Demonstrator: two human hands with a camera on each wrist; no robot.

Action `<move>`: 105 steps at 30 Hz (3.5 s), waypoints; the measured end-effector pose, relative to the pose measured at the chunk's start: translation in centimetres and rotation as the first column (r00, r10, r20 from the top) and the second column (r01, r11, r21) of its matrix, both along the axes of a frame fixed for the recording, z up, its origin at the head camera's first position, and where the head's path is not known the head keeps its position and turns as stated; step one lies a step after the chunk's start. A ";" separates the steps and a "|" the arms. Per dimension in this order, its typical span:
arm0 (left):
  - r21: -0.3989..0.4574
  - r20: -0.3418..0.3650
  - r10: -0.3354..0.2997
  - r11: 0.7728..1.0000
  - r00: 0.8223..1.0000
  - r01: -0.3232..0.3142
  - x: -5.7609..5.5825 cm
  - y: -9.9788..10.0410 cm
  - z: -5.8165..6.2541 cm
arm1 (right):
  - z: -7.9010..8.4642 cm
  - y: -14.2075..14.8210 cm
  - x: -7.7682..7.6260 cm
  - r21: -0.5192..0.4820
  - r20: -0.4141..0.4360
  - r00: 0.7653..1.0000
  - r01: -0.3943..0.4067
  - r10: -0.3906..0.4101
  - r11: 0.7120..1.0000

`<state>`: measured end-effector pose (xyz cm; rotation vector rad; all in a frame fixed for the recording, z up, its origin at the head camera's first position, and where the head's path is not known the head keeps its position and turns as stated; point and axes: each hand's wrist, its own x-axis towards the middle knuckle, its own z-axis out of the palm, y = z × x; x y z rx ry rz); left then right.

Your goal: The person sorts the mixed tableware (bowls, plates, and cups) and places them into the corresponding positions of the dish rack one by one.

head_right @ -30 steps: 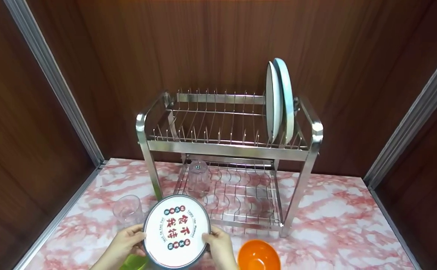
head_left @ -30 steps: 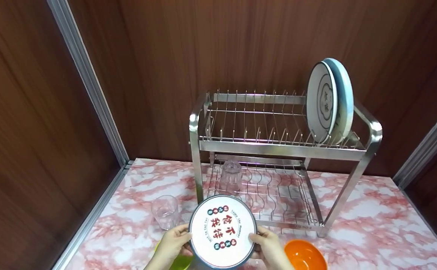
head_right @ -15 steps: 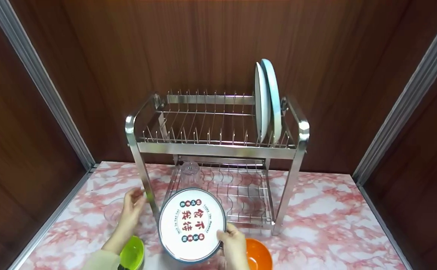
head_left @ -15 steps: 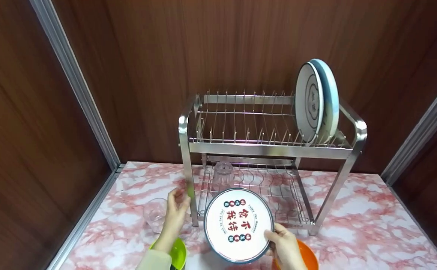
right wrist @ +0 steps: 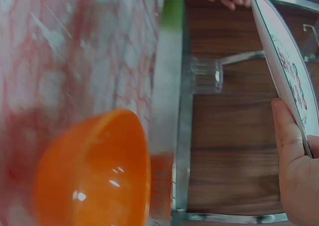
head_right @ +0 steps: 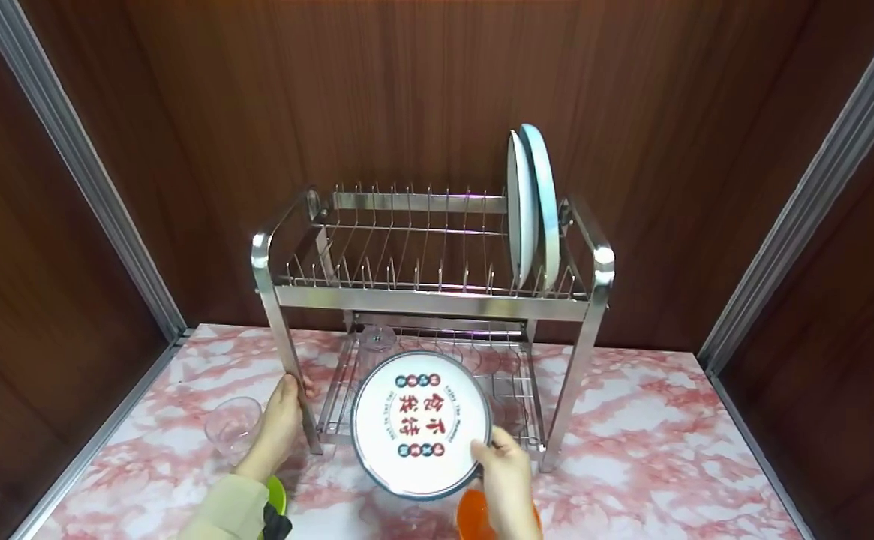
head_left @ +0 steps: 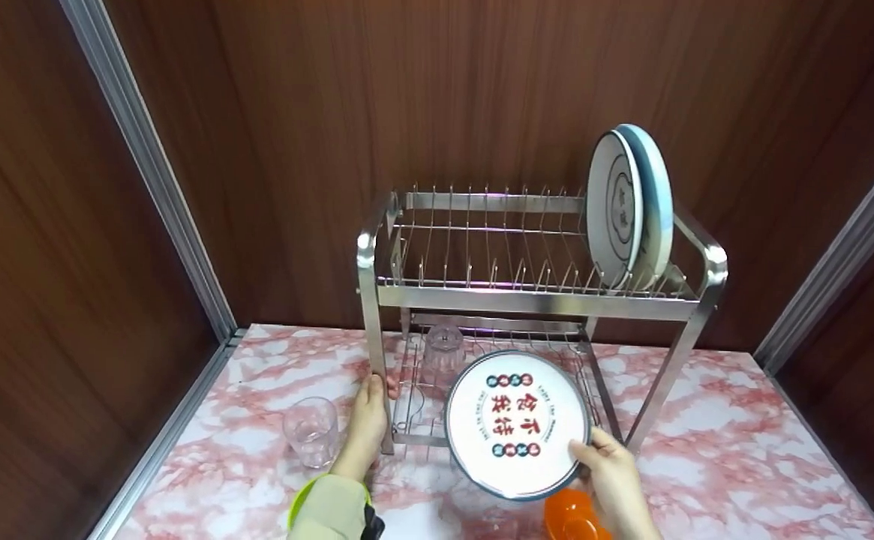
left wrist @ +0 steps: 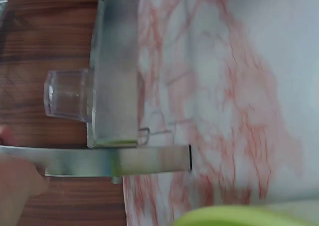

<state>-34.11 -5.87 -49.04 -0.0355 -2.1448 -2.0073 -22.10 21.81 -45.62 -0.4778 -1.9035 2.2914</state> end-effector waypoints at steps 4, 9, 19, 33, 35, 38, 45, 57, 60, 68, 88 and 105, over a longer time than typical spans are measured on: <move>0.072 0.014 -0.033 0.997 0.999 0.032 -0.4 0.3 0.1 | 1.3 0.9 0.2 -0.014 -0.037 0.999 -0.002 0.001 1.000; 0.135 0.019 -0.067 0.989 0.998 0.064 -1.6 0.8 -1.1 | 3.0 1.9 0.7 -0.010 -0.103 0.995 -0.009 0.008 1.000; 0.159 0.021 -0.058 0.986 0.998 0.054 -1.6 1.0 -1.4 | 5.0 2.9 1.1 -0.026 -0.225 0.974 -0.042 0.035 0.999; 0.149 0.004 -0.018 0.989 1.000 0.017 -1.7 0.4 -2.1 | 7.4 4.0 0.8 -0.102 -0.397 0.917 -0.075 0.029 0.992; 0.152 -0.002 -0.021 0.988 1.000 0.021 -1.6 0.3 -2.1 | 7.9 4.1 0.8 -0.109 -0.416 0.909 -0.067 0.016 0.992; 0.156 0.001 -0.023 0.987 1.000 0.022 -1.6 0.2 -2.0 | 8.7 4.3 0.8 -0.131 -0.439 0.898 -0.050 -0.012 0.990; 0.166 0.035 -0.004 0.986 0.999 -0.002 -1.4 0.0 -1.9 | 11.0 4.3 0.5 -0.182 -0.446 0.882 0.078 -0.153 0.980; 0.211 0.054 -0.015 0.977 0.998 0.003 -0.5 -0.1 -0.5 | 14.5 3.8 -0.1 -0.250 -0.478 0.808 0.250 -0.344 0.935; 0.199 0.049 -0.011 0.980 0.999 0.001 -0.1 -0.1 0.1 | 15.1 3.7 -0.2 -0.268 -0.517 0.772 0.264 -0.370 0.927; 0.192 0.041 -0.017 0.981 0.999 0.009 0.2 0.0 0.3 | 16.0 3.5 -0.4 -0.265 -0.612 0.663 0.342 -0.431 0.902; 0.156 0.044 0.000 0.988 0.999 -0.006 -1.6 0.0 -2.0 | 18.0 2.9 -1.1 -0.228 -0.754 0.457 0.492 -0.472 0.840; 0.156 0.058 -0.021 0.988 0.998 0.012 -1.0 -0.2 -1.4 | 19.5 0.5 -1.7 -0.080 -0.877 0.268 0.738 -0.399 0.670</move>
